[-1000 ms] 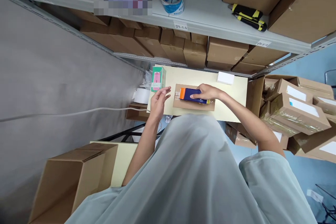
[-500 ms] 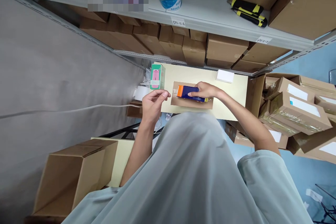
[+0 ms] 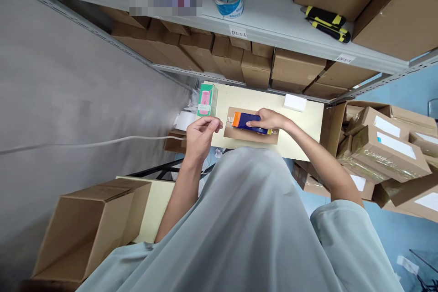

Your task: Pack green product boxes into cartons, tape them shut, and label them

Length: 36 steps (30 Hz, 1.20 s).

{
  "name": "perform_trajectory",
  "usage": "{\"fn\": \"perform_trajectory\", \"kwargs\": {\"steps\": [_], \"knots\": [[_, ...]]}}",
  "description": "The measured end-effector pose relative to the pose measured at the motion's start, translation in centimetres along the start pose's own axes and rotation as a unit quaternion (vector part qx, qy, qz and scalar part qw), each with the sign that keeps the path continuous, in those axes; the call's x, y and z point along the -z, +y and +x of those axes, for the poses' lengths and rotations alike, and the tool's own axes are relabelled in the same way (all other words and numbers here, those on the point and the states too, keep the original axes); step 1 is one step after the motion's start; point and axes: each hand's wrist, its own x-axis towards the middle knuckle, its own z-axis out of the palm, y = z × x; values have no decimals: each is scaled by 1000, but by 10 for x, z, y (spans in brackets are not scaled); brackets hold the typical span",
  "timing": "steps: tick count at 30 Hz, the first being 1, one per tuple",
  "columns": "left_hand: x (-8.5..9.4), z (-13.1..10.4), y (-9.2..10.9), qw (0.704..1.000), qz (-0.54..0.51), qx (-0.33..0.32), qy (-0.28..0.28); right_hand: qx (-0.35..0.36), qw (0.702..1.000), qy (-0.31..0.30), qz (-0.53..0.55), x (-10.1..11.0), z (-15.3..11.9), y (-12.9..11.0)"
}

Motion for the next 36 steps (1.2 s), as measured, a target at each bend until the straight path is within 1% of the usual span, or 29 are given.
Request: {"fn": "perform_trajectory", "kwargs": {"steps": [5,9,17,22,28,36], "knots": [[3,-2,0,1000,-28,6,-4,4,1000,3,-21,-1,1,0],[4,-4,5,999,-46,7,-13,7,999,16,-34,-2,-2,-4],[5,-6,14,994,-105,5,-23,-2,998,15,-57,-2,-3,-6],[6,-8,16,994,-104,9,-18,-11,997,18,-70,-2,-5,-11],[5,-10,17,993,-116,-11,-20,-13,997,13,-78,-3,-4,-13],[-3,-14,19,992,-123,-9,-22,-4,997,19,-69,-2,-4,-12]]}}
